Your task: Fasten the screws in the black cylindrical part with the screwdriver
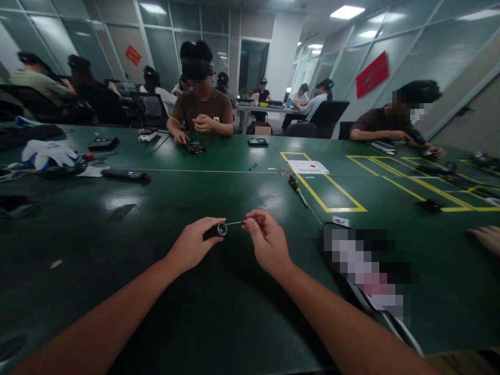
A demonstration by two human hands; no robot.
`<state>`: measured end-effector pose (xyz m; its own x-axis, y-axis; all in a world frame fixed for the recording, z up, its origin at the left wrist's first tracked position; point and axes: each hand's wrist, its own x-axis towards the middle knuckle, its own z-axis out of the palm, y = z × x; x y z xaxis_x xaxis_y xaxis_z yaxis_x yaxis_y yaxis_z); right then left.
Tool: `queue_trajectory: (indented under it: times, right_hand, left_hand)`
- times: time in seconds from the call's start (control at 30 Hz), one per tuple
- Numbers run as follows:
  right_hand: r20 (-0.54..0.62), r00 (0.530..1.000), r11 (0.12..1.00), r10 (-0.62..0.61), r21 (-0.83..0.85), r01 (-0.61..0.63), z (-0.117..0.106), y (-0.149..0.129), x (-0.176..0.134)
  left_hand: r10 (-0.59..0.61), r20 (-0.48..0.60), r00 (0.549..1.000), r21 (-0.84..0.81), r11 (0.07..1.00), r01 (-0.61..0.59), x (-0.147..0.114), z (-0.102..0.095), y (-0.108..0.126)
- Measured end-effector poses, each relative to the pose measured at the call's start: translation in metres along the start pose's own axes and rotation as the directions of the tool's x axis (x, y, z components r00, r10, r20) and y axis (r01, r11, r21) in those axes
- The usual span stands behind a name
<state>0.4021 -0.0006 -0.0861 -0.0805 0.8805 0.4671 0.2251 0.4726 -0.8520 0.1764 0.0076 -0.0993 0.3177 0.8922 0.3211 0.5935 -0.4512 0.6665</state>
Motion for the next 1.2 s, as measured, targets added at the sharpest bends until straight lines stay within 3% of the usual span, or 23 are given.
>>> queue_trajectory:
  times: [0.23, 0.43, 0.6, 0.77, 1.2]
  right_hand:
    - [-0.060, 0.998, 0.998, -0.018, 0.063, 0.021, -0.0019, -0.0027, -0.0006]
    - [0.014, 1.000, 1.000, -0.008, 0.015, 0.008, -0.0019, -0.0049, -0.0016]
    - [-0.034, 0.999, 0.999, -0.034, 0.030, 0.035, -0.0039, -0.0069, -0.0015]
    - [0.032, 0.999, 0.999, -0.029, 0.015, 0.029, -0.0042, -0.0083, -0.0013]
    - [0.015, 0.999, 1.000, -0.031, -0.005, 0.031, -0.0041, -0.0088, -0.0019]
  left_hand:
    - [-0.030, -0.031, 0.999, -0.025, 0.999, 0.029, 0.0009, 0.0015, 0.0022]
    - [-0.042, -0.041, 0.998, -0.053, 0.998, 0.040, 0.0009, 0.0014, 0.0052]
    - [-0.077, -0.061, 0.995, -0.063, 0.995, 0.074, 0.0001, 0.0014, 0.0068]
    - [-0.068, -0.056, 0.996, -0.065, 0.996, 0.064, -0.0003, 0.0019, 0.0083]
    - [-0.031, -0.028, 0.999, -0.043, 0.999, 0.030, -0.0002, 0.0023, 0.0059]
